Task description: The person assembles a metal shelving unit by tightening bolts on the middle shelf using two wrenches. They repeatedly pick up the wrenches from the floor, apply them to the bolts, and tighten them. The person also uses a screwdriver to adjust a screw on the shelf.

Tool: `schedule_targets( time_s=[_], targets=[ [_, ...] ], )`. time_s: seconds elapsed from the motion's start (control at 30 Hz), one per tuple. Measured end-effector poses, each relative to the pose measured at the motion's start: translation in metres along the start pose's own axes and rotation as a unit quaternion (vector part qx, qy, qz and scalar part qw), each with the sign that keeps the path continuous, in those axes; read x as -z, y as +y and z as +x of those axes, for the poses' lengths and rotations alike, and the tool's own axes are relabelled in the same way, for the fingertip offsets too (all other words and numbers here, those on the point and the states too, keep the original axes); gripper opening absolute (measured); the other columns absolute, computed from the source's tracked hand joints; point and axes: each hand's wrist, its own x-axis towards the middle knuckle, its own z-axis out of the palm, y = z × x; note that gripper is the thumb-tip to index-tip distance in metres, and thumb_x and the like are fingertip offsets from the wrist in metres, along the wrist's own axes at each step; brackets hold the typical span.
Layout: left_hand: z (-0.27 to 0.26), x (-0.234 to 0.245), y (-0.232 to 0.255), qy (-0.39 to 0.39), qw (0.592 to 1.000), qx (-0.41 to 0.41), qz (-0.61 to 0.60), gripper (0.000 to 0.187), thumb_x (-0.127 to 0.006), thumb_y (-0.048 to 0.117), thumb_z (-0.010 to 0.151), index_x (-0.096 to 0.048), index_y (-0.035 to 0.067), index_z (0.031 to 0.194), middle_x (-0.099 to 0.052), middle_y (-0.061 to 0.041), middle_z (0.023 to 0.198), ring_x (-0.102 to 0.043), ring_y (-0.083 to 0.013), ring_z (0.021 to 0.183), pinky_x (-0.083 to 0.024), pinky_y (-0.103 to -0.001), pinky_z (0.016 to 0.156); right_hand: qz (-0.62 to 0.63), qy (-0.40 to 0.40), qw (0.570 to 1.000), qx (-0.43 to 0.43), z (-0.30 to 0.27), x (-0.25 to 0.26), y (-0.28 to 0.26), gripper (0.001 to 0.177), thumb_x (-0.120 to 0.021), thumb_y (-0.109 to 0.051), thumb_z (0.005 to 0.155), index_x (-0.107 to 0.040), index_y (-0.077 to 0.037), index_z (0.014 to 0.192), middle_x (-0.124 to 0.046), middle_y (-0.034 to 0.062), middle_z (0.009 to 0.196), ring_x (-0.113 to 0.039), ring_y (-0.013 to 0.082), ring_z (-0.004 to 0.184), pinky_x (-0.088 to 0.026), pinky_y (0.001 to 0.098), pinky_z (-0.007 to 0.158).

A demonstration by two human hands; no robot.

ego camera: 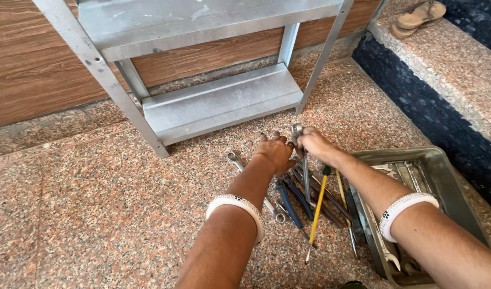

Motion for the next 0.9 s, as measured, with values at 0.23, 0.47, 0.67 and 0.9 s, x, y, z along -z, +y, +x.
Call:
schedule_targets(
  time_s=[0.23, 0.47, 0.67, 0.9],
  targets=[
    [-0.003, 0.011, 0.014, -0.048, 0.99, 0.015, -0.128, 0.053, -0.062, 0.056, 0.093, -0.067, 0.009, 0.117, -0.071, -0.012, 0.121, -0.067, -0.0256, 0.116, -0.04, -0.048, 0.118, 0.182, 0.066, 0.981, 0.027, 0.01, 0.014, 0.001, 0.015, -0.05, 0.002, 0.08, -0.059, -0.007, 0.087, -0.057, 0.0055, 0.075, -0.055, 0.0187, 0.066, -0.05, 0.0347, 0.067],
    [0.022, 0.004, 0.017, -0.011, 0.955, 0.021, -0.297, 0.051, -0.075, 0.04, 0.088, -0.066, 0.004, 0.122, -0.068, -0.015, 0.116, -0.067, -0.0279, 0.114, -0.052, -0.044, 0.105, 0.217, 0.111, 0.97, 0.007, 0.007, 0.012, -0.015, 0.013, -0.051, 0.0, 0.083, -0.061, -0.006, 0.089, -0.058, 0.0052, 0.078, -0.056, 0.0182, 0.07, -0.047, 0.0356, 0.072],
    [0.04, -0.004, 0.007, 0.02, 0.906, 0.049, -0.421, 0.035, -0.067, 0.032, 0.095, -0.071, 0.002, 0.113, -0.075, -0.015, 0.101, -0.074, -0.0226, 0.088, -0.061, -0.037, 0.081, 0.204, 0.118, 0.972, -0.001, -0.005, 0.008, -0.042, 0.014, -0.052, -0.002, 0.086, -0.061, -0.006, 0.096, -0.059, 0.0068, 0.084, -0.06, 0.0198, 0.078, -0.05, 0.0383, 0.078],
    [0.018, -0.008, -0.001, -0.012, 0.836, 0.121, -0.535, 0.03, -0.069, 0.022, 0.094, -0.069, -0.005, 0.108, -0.074, -0.021, 0.09, -0.075, -0.0207, 0.067, -0.062, -0.025, 0.058, 0.054, 0.057, 0.996, -0.048, -0.025, -0.009, -0.08, 0.018, -0.059, -0.008, 0.089, -0.064, -0.007, 0.107, -0.066, 0.0098, 0.103, -0.065, 0.0178, 0.101, -0.051, 0.0364, 0.088]
  ],
)
